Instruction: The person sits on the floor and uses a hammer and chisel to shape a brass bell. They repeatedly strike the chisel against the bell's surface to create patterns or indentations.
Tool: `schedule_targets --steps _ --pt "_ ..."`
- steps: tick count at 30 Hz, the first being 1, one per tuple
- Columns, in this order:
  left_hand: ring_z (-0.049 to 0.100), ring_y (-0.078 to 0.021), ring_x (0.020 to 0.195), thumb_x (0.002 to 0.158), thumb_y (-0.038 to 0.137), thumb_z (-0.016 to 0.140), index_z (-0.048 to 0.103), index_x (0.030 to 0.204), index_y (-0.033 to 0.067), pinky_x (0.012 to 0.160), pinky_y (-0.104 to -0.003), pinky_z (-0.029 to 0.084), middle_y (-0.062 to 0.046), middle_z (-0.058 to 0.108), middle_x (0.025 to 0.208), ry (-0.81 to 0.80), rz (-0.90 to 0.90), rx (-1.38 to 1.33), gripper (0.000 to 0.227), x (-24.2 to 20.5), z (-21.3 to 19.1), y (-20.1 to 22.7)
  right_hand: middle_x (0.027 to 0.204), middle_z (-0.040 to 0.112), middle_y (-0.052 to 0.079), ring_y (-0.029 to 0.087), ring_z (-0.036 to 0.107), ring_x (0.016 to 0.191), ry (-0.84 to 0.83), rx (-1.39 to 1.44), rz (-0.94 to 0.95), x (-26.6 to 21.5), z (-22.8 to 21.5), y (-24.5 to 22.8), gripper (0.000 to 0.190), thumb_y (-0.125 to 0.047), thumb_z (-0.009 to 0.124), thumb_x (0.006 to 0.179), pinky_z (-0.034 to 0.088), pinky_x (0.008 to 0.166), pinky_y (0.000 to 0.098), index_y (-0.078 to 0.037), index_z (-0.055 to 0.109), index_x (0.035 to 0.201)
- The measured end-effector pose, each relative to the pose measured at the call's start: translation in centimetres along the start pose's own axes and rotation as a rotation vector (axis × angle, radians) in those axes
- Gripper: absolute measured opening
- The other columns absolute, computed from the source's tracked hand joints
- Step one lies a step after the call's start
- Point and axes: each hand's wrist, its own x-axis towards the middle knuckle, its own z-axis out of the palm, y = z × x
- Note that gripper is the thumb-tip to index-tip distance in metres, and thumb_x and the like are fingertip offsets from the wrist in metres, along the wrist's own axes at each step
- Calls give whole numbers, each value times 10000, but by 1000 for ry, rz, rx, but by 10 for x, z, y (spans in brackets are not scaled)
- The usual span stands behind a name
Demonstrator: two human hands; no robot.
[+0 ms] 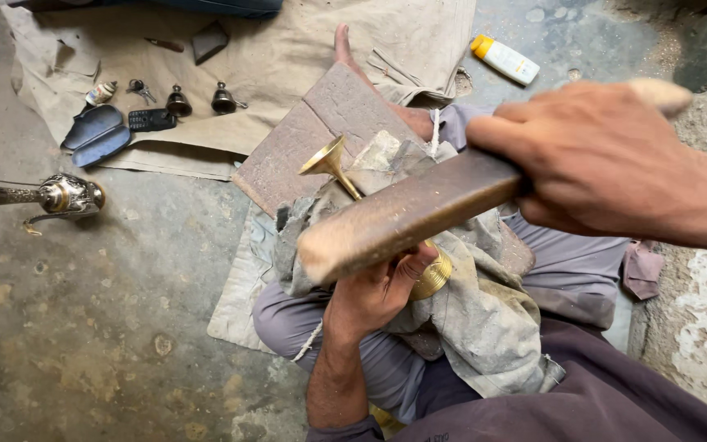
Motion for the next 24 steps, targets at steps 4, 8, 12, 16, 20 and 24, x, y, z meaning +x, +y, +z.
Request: schedule_targets --steps 4,8,12,16,20,24 --pt "736 -129 970 1048 136 697 576 1349 40 838 -287 632 -48 704 1010 33 -33 -34 338 -2 -3 0 836 653 46 207 650 705 -114 -187 34 -4 0 -7 235 -128 645 857 559 655 375 -122 586 1084" --pt "712 -134 933 1050 163 697 571 1371 59 818 -295 621 -40 685 992 30 -25 -57 361 -1 -4 0 771 638 85 229 621 637 317 85 -146 -2 3 -12 335 -102 659 736 532 618 404 -37 595 1059" --pt "713 -142 927 1052 194 699 615 1301 72 809 -298 610 -48 711 1023 65 33 10 289 0 -4 0 747 630 46 196 630 587 -128 -154 60 1 2 -14 287 -157 652 844 537 565 368 -96 576 1113" --pt "698 -124 895 1056 239 700 610 1274 61 802 -288 601 -19 695 992 54 -32 -44 296 1 -5 -2 709 636 87 247 636 581 57 -135 -52 4 -7 -17 323 -186 697 779 520 579 427 -69 595 1061" --pt "685 -147 919 1066 219 696 651 1227 59 818 -292 587 -36 693 1024 56 3 -51 231 -2 -4 -2 726 609 81 227 654 578 -1 178 50 6 -18 -27 311 -139 676 788 542 595 385 -61 567 1070" --pt "651 -108 797 1028 241 714 647 1162 56 713 -270 549 -11 683 927 61 -70 -82 238 -1 -7 -3 759 645 74 250 657 616 -116 -242 97 1 -23 -30 285 -282 662 876 545 653 423 -116 580 1093"
